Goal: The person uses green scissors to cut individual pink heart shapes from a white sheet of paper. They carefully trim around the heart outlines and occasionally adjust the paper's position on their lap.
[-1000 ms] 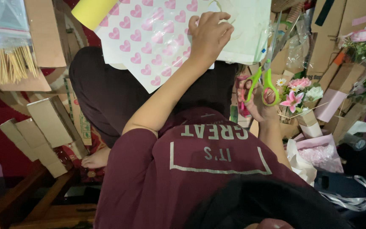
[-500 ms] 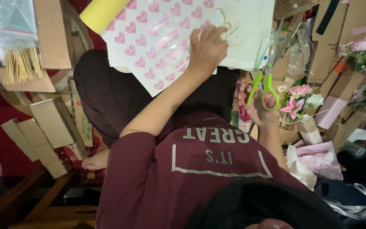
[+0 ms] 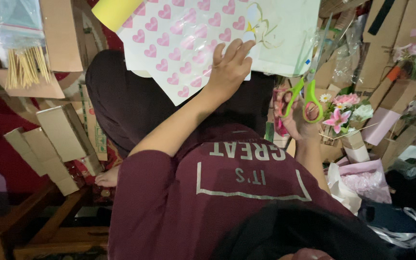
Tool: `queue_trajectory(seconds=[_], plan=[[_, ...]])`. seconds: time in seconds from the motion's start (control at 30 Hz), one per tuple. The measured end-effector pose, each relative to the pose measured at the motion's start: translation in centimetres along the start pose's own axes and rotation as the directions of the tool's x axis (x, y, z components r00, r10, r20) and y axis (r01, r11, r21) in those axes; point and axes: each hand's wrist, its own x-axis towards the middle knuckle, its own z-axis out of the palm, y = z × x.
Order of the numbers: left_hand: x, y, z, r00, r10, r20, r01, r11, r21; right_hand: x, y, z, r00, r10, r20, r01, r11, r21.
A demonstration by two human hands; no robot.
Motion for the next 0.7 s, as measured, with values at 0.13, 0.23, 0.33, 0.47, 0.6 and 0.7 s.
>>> queue_trajectory(seconds=[0.13,0.23,0.33,0.47,0.6,0.7], plan=[[-1.5,-0.5,1.3,0.985,0.158,0.070,-0.167,0.972,0.168,-0.2,-0.7,1.0,1.000,-0.014,-0.010,0.014,1.000,0.022],[-2.0,-0.6,0.7,0.947,0.303,0.108,-0.321,0.898,0.301,-0.3,-0.8,0.6,0.999,0.001,0.032,-0.001,1.000,-0.019],[-2.1,-0.3,-1.7,0.893,0.297,0.337,-0.425,0.802,0.419,-0.1,-0.7,0.8,0.999,-0.005,0.041,0.003,0.999,0.052],[-2.7,0.0,-2.7,0.945,0.211,0.252,-0.287,0.902,0.323,0.0,0.9,-3.9,0.999,-0.034,-0.033,0.032,0.997,-0.073],[-4.3,-0.9,-2.5,0.996,0.074,-0.040,-0.071,0.995,0.072,2.2,-1.1,-3.7,0.984,-0.166,-0.064,0.095,0.795,-0.599],[-4.1,-1.3,-2.8,0.996,0.003,-0.092,-0.004,1.000,-0.002,2.9,-3.6,-2.0,0.862,-0.445,-0.245,0.032,0.528,-0.848]])
